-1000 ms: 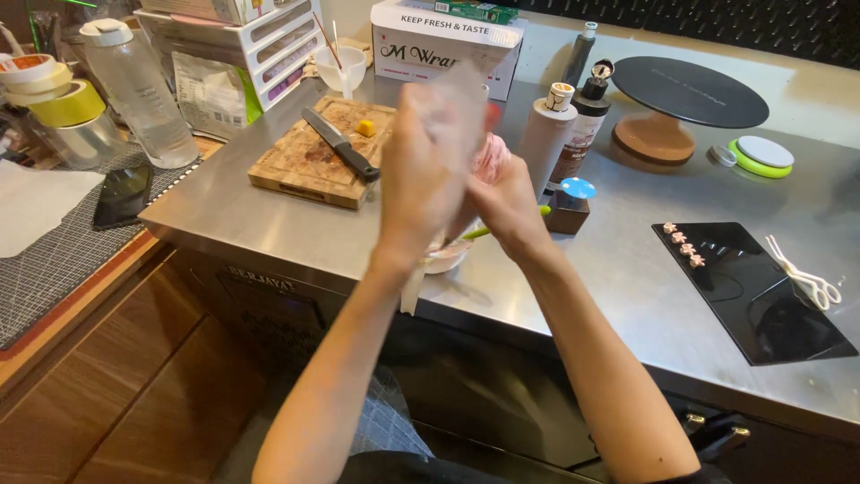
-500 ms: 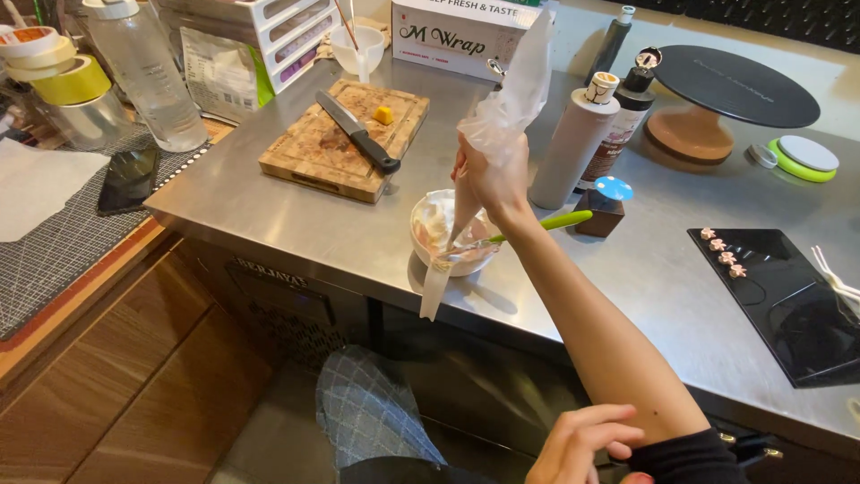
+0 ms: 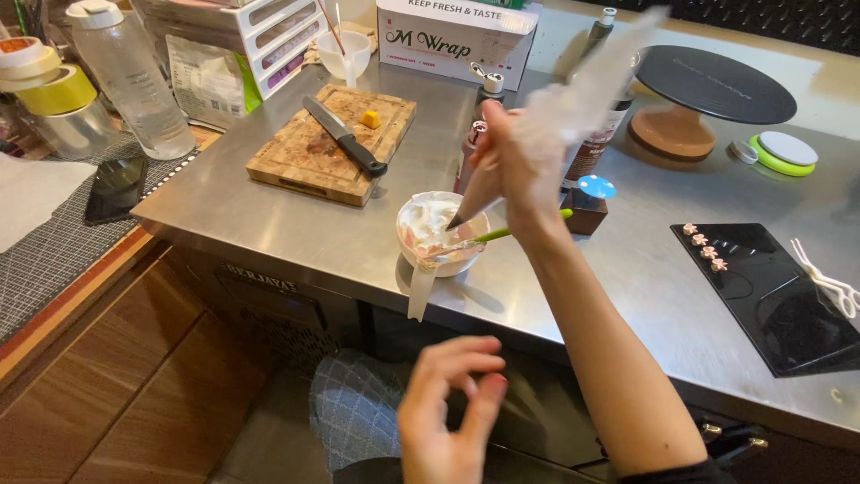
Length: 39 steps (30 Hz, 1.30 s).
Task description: Mixing frosting and using a piping bag to decorate a small blue pastry with pink flowers.
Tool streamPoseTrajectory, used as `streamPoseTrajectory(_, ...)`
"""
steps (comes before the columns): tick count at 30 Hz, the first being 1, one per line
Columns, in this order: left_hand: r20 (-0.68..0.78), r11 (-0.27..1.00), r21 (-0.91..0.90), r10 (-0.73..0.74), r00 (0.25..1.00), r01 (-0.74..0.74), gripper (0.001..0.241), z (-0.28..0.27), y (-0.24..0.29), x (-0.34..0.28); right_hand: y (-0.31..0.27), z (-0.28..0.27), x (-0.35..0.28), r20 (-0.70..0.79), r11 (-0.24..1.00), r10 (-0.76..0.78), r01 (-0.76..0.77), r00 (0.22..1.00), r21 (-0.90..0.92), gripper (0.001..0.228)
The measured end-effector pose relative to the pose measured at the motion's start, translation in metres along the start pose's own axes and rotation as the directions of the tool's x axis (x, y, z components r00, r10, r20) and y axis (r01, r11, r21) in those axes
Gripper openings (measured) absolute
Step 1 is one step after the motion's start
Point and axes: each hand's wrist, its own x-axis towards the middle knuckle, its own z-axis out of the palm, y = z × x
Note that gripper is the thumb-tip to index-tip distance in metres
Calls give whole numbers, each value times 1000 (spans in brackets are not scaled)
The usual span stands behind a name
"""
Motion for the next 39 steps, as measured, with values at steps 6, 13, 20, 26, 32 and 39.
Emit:
streamPoseTrajectory(6,-111,991,-61,110,988,-117,29,20,5,46,-66,-102,-91,-253,582,301,33,919,813,33)
streamPoseTrajectory(13,122,949,-289,-96,988,128,14,75,21,9,-61,-162,-162,-233,326,557,47,797,944,31)
streamPoseTrajectory(20,112,897,-347,-251,962,274,4,91,20,-16,-77,-191,-193,-351,349,477,193,805,917,33)
streamPoseTrajectory(26,457,904,-184,-269,848,386,78,73,47,16,-96,-198,-214,-261,473,11,225,965,852,39)
streamPoseTrajectory(32,981,843,186,-185,-52,505,46,94,55,49,-99,-195,-231,255,891,-450,414,856,183,42)
streamPoseTrajectory(39,994,970,-90,101,-41,228,79,111,53,39,-89,-192,-219,179,908,-395,355,901,222,39)
